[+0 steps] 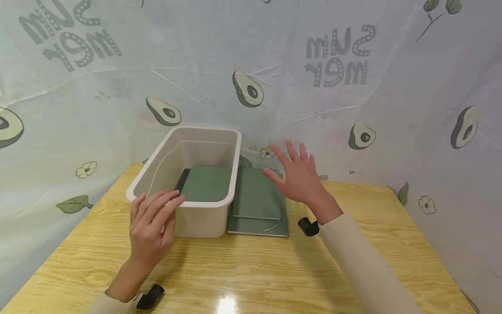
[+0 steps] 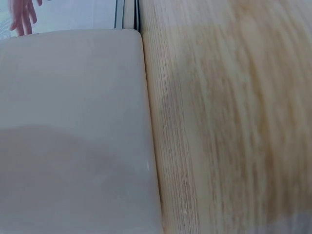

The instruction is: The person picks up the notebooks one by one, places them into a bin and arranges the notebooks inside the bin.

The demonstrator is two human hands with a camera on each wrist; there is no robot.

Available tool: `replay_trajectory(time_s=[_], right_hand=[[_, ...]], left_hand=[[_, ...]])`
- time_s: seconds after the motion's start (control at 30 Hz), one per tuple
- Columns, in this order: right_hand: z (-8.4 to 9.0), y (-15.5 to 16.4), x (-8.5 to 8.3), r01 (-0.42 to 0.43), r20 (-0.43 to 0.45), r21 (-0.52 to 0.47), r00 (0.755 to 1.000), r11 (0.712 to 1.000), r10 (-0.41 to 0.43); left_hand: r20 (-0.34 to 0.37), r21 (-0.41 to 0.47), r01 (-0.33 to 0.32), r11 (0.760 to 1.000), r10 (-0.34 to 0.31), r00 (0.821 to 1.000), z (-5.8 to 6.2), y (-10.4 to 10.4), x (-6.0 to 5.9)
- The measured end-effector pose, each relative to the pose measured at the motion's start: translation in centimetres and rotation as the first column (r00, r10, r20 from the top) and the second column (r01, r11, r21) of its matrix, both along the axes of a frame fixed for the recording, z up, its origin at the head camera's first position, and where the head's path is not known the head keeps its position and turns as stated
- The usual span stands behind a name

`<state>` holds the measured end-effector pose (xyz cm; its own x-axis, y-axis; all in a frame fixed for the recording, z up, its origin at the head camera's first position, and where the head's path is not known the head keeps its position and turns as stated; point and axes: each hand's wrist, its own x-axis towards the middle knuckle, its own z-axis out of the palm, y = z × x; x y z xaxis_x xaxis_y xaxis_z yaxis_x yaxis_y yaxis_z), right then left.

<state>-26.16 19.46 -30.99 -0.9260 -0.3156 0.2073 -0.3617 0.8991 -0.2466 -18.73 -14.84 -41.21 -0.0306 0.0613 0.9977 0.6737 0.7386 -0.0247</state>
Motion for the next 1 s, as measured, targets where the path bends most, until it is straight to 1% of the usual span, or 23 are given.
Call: replay_trajectory(time_s=[0.23,0.5,0.63,0.8,1.0], right_hand=[[-1.2,0.6,-0.1,0.002,-0.002,0.0,1.0,1.0,-0.002],[-2.8,0.6,0.0,0.001,-0.008,0.0,1.0,1.0,-0.001],[-4.2,0.5,0.1,-0.01,-0.001,0.012,1.0,1.0,0.01],[-6.4,0.1,0.0,-0.027,0.019,0.034,0.999,0.999,0.027],[-8.4,-0.7,0.2,-0.053,0.076,0.043,0.996,0.998,0.049]], left_hand=[[-0.003,-0.004,-0.001,1.0,0.001,1.0,0.0,-0.1,0.0],[-0.018,-0.008,0.004,1.0,-0.005,1.0,0.1,0.0,0.0],[-0.019,-0.008,0.002,1.0,-0.003,1.0,0.1,0.0,0.0],[-0.024,-0.008,-0.002,1.0,0.002,1.0,0.1,-0.1,0.1],[-0.027,-0.005,-0.005,1.0,0.005,1.0,0.2,-0.2,0.2]])
